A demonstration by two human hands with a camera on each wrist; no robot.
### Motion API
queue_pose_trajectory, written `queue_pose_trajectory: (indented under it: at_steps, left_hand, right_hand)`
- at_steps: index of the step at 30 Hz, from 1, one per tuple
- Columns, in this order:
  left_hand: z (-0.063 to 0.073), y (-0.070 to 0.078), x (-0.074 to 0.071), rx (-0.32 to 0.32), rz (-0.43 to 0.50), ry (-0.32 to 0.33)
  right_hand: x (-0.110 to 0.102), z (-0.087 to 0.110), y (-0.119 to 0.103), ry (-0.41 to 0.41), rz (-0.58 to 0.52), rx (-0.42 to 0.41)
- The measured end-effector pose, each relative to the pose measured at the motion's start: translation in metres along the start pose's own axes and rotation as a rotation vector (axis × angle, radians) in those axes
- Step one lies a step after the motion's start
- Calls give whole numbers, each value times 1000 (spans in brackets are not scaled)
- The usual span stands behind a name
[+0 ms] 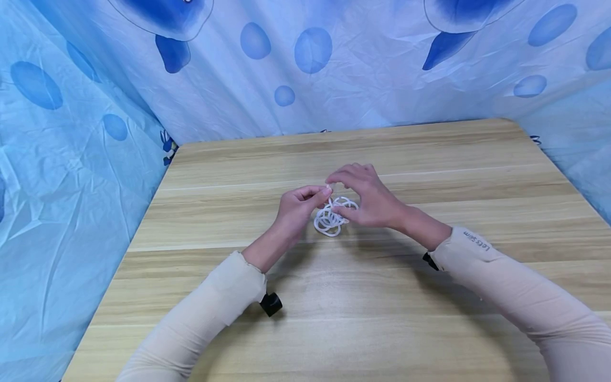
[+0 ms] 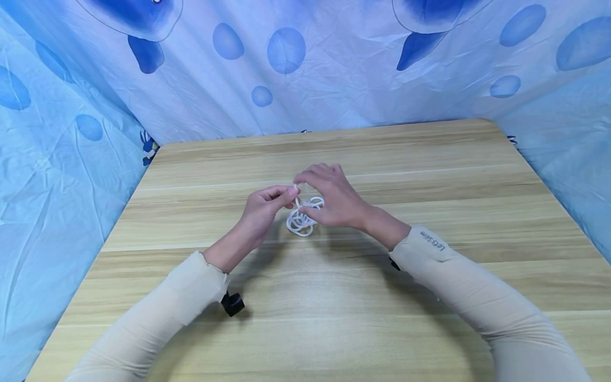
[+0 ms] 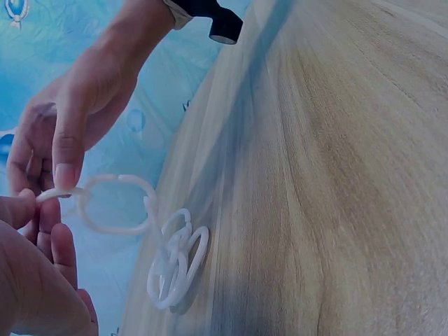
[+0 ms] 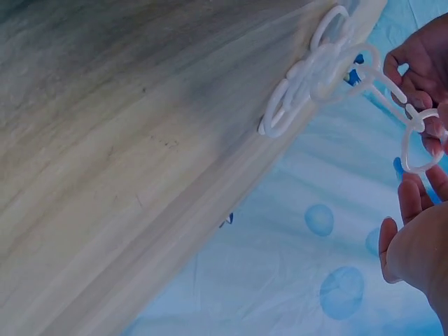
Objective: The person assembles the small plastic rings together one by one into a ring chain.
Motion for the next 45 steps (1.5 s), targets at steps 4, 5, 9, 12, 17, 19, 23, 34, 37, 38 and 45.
queue_pose_trajectory:
  at_steps: [4, 5, 9, 12, 17, 19, 23, 34, 37, 38, 45]
  left_hand:
    - [-1, 0, -3, -9, -23, 18]
    - [-2, 0, -3, -10, -27, 26]
    - [-4, 0, -6, -16, -19, 48]
    - [-5, -1, -7, -19, -4, 56]
    - [-5, -1, -12, -20, -18, 74]
    - [-5, 0, -15, -20, -24, 78]
    - [-5, -1, -22, -23, -36, 89]
    - [-7, -5, -52, -39, -45, 141]
    - [-7, -8, -59, -56, -67, 157]
    - [-6, -9, -61, -61, -69, 162]
    - [-5, -15, -76, -81, -85, 175]
  right_hand:
    - [-10, -1, 0, 28, 13, 24]
    - [-14, -1, 0, 42, 10, 31]
    - [-28, 0, 5, 109, -3, 64]
    - [-35, 4, 10, 135, -16, 91]
    - [-40, 13, 17, 137, -42, 124]
    - [-41, 17, 19, 132, -48, 137]
    - [-44, 23, 23, 132, -55, 164]
    - [-57, 35, 33, 140, -36, 198]
    - [-59, 40, 36, 134, -20, 213]
    - [-59, 42, 37, 133, -13, 219]
    - [-62, 49, 42, 115, 1, 257]
Point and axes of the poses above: each hand's wrist, its own z-axis away from the middle knuckle, its own x-axis out of the palm, y = z × x, the point moved 5 cm from there along -z, towards the middle knuckle
